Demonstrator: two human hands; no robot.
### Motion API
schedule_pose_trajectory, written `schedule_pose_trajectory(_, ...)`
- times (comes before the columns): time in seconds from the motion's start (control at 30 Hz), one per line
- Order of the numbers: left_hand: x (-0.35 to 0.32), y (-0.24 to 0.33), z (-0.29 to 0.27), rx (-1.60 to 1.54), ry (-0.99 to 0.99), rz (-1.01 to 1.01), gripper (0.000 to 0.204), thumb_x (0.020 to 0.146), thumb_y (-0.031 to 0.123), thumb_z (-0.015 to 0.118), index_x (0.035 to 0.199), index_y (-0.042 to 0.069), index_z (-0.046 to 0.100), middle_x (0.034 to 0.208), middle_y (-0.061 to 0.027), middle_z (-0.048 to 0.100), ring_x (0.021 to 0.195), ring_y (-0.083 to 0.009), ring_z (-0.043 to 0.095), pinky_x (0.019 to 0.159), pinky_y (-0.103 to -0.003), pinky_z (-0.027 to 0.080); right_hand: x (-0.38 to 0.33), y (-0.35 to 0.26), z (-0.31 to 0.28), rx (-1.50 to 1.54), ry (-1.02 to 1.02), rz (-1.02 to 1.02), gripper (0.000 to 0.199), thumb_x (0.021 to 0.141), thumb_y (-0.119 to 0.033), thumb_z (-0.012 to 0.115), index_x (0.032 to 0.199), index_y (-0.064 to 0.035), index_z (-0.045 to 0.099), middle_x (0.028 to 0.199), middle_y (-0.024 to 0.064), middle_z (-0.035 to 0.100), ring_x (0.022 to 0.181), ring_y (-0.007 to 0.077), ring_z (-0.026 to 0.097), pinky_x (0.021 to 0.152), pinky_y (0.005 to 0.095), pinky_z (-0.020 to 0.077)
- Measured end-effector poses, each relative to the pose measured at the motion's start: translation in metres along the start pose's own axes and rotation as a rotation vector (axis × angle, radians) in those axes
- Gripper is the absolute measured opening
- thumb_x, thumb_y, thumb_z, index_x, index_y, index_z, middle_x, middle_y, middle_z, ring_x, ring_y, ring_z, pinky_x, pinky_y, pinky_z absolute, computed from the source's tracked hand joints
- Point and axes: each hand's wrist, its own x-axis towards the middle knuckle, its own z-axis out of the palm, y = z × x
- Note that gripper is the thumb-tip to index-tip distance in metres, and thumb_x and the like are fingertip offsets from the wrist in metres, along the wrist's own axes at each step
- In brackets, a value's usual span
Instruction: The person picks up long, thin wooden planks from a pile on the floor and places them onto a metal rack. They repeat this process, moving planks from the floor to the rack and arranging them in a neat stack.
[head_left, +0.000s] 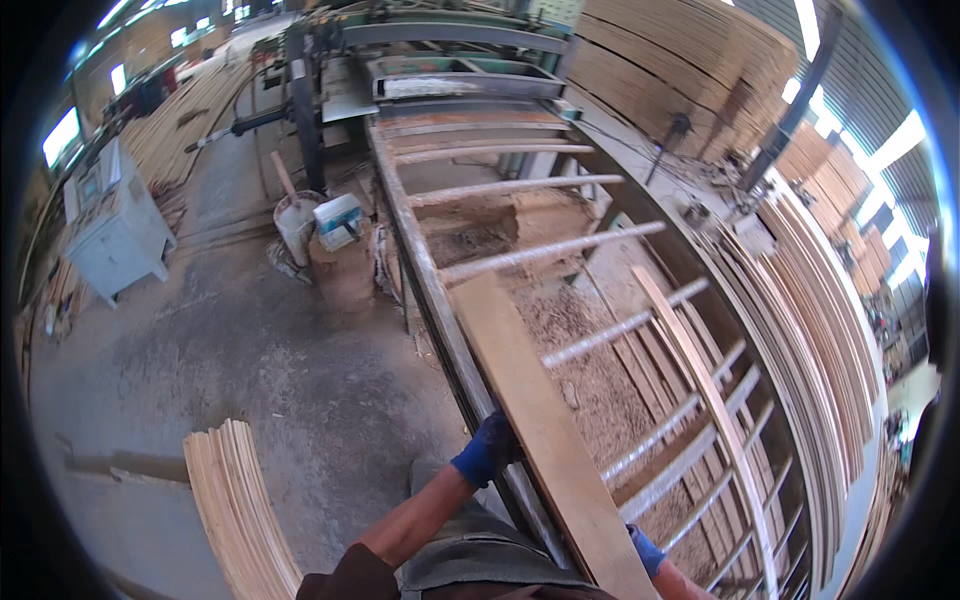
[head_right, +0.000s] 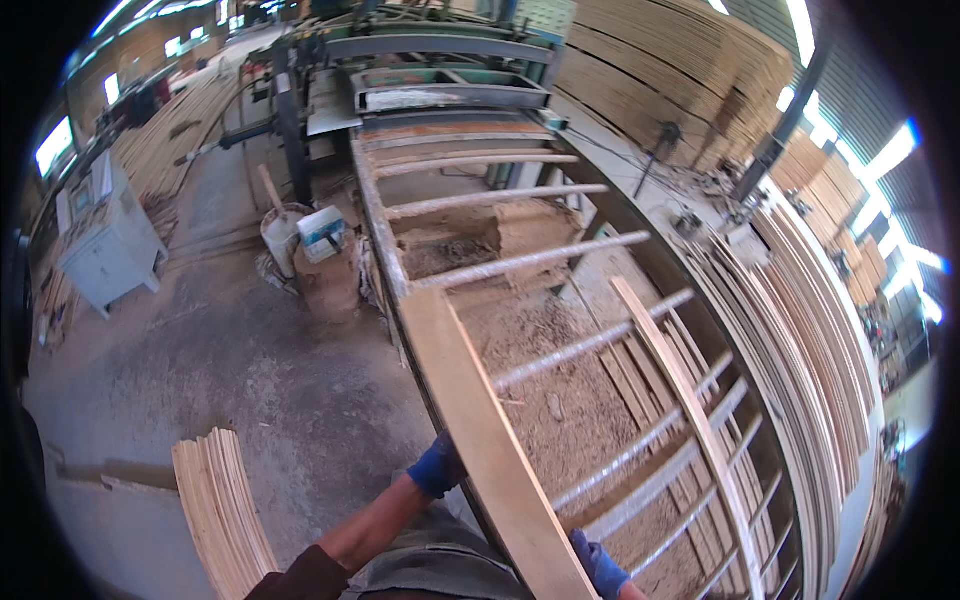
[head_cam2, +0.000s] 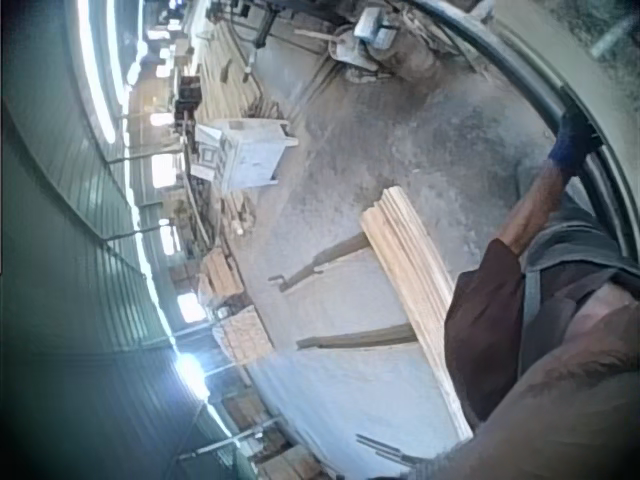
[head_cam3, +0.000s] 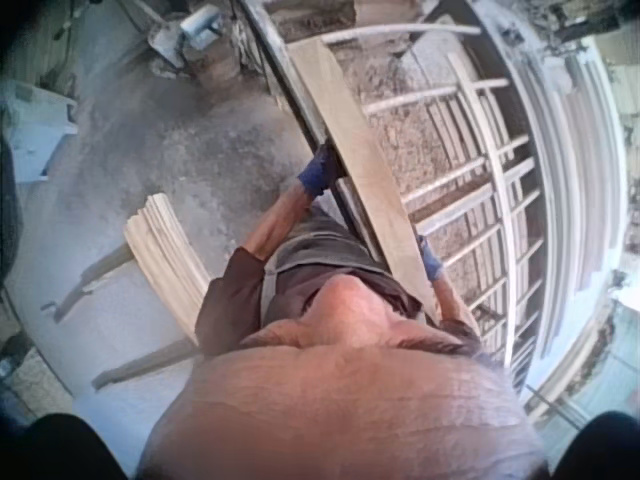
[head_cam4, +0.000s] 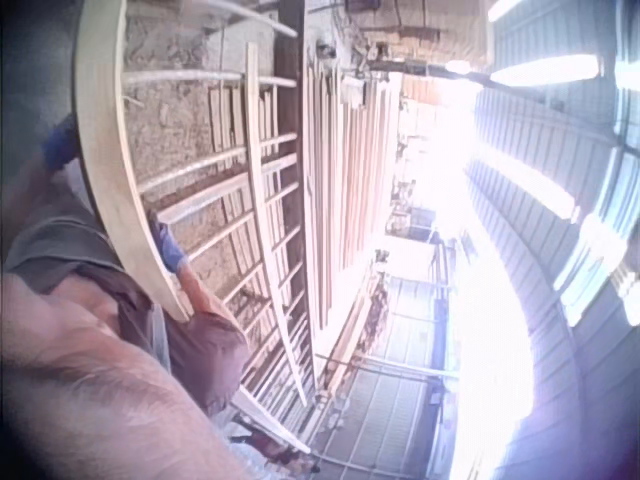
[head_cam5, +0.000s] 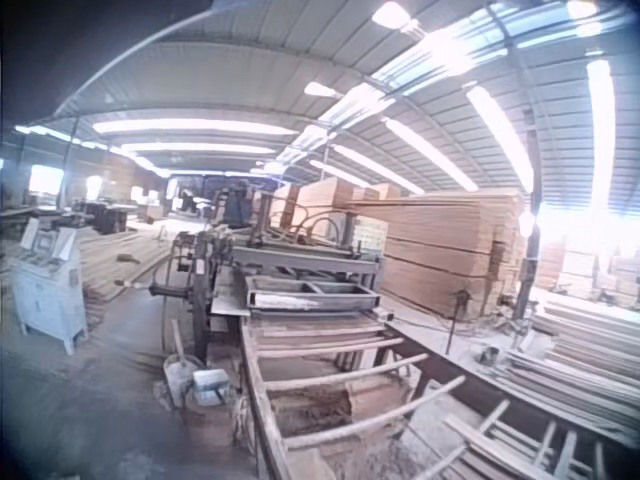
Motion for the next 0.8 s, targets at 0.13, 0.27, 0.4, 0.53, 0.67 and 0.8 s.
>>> schedule_pose_trajectory(0.13, 0.056, 0.033, -0.015, 0.153, -0.036, 0.161, 0.037, 0.1, 0.044, 0.051, 0.126, 0.019, 0.059, 0.118, 0.0017, 0.066, 0.104, -0.0173, 0.066, 0.086, -0.039, 0.056, 0.057, -0.046, -0.014, 0.053, -0.02, 0.054, 0.076, 0.098, -0.066, 0.037, 0.095, 0.0016, 0.072, 0.084, 0.008, 0.069, 0.077, 0.0172, 0.062, 0.074, 0.0356, 0.0521)
schedule_pose_trajectory(0.27, 0.083, 0.042, -0.044, 0.212, 0.032, 0.192, 0.038, 0.099, 0.04, 0.056, 0.129, 0.017, 0.058, 0.116, 0.0005, 0.066, 0.103, -0.0172, 0.065, 0.086, -0.036, 0.055, 0.099, -0.074, -0.024, 0.132, -0.055, 0.094, 0.075, 0.098, -0.066, 0.038, 0.098, 0.0015, 0.071, 0.085, 0.0072, 0.069, 0.078, 0.0168, 0.062, 0.073, 0.0353, 0.0522)
schedule_pose_trajectory(0.4, 0.12, 0.061, -0.046, 0.554, -0.068, 0.53, 0.039, 0.101, 0.039, 0.052, 0.13, 0.014, 0.057, 0.118, 0.0004, 0.067, 0.101, -0.0174, 0.066, 0.088, -0.035, 0.054, 0.136, -0.079, -0.025, 0.25, -0.09, 0.136, 0.074, 0.098, -0.065, 0.039, 0.101, 0.0013, 0.071, 0.087, 0.0065, 0.069, 0.079, 0.0164, 0.062, 0.073, 0.0349, 0.0523)
schedule_pose_trajectory(0.53, 0.139, 0.094, -0.011, -0.015, 0.135, -0.03, 0.05, 0.101, 0.05, 0.044, 0.135, 0.014, 0.054, 0.129, -0.0015, 0.063, 0.112, -0.0196, 0.062, 0.096, -0.039, 0.051, 0.168, -0.069, -0.025, 0.401, -0.127, 0.156, 0.072, 0.098, -0.065, 0.041, 0.104, 0.0011, 0.071, 0.089, 0.0058, 0.07, 0.08, 0.016, 0.062, 0.073, 0.0346, 0.0524)
schedule_pose_trajectory(0.67, 0.16, 0.117, 0.017, -0.101, 0.322, -0.201, 0.068, 0.096, 0.063, 0.045, 0.141, 0.013, 0.049, 0.136, -0.0048, 0.059, 0.121, -0.0221, 0.057, 0.103, -0.042, 0.047, 0.192, -0.046, -0.032, 0.402, -0.151, 0.211, 0.071, 0.098, -0.063, 0.042, 0.107, 0.001, 0.07, 0.09, 0.0044, 0.07, 0.081, 0.0149, 0.062, 0.073, 0.0337, 0.0526)
schedule_pose_trajectory(0.8, 0.177, 0.108, 0.036, -0.106, 0.384, -0.218, 0.076, 0.092, 0.068, 0.044, 0.141, 0.01, 0.048, 0.136, -0.0063, 0.059, 0.122, -0.0235, 0.057, 0.105, -0.043, 0.044, 0.202, -0.02, -0.043, 0.377, -0.182, 0.246, 0.069, 0.098, -0.061, 0.044, 0.109, 0.0017, 0.069, 0.093, 0.0057, 0.07, 0.083, 0.0163, 0.063, 0.073, 0.034, 0.0531)
